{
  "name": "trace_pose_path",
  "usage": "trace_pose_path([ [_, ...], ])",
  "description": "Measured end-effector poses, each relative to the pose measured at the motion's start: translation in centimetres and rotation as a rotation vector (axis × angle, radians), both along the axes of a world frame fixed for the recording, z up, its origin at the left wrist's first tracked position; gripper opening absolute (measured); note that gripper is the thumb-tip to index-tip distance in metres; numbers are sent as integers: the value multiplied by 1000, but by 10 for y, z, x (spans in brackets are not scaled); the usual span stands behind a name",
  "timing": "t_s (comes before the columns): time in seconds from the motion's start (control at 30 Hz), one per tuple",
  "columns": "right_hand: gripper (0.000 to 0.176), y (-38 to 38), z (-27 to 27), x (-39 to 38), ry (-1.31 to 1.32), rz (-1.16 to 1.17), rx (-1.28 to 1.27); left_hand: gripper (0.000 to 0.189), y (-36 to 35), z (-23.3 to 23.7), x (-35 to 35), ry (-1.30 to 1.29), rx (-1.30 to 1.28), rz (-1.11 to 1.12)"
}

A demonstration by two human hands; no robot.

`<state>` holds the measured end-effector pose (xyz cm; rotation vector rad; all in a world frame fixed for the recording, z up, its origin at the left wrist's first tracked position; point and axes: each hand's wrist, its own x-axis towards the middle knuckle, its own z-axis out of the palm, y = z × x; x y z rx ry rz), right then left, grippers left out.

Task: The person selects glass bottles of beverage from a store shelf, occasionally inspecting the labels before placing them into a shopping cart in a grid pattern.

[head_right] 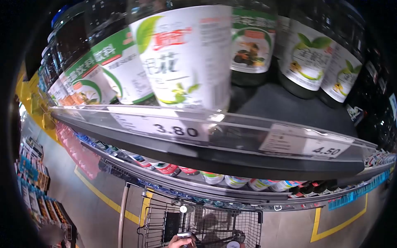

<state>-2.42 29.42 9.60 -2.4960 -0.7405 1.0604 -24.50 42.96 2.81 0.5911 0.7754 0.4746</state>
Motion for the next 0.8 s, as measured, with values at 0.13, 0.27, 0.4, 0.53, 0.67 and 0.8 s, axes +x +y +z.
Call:
trace_pose_path([
  [0.13, 63, 1, -1, -5, 22, 4, 138, 21, 9, 16, -4, -38, 59, -27],
  [0.27, 56, 3, 1, -8, -13, 48, 187, 38, 3, -7, -16, 17, -82, -61],
  [0.4, 54, 1, -5, -11, -35, 103, 214, 32, 4, -4, -14, 5, -53, -26],
  [0.53, 50, 5, -3, -15, -70, 137, 298, 24, 3, 2, -13, 77, 21, -17],
  [0.67, 50, 5, -6, -19, -47, 112, 332, 22, 0, 5, -13, 77, -18, 52],
  [0.8, 50, 2, -9, -22, -84, 103, 333, 21, 0, 12, -14, 20, 5, 76],
])
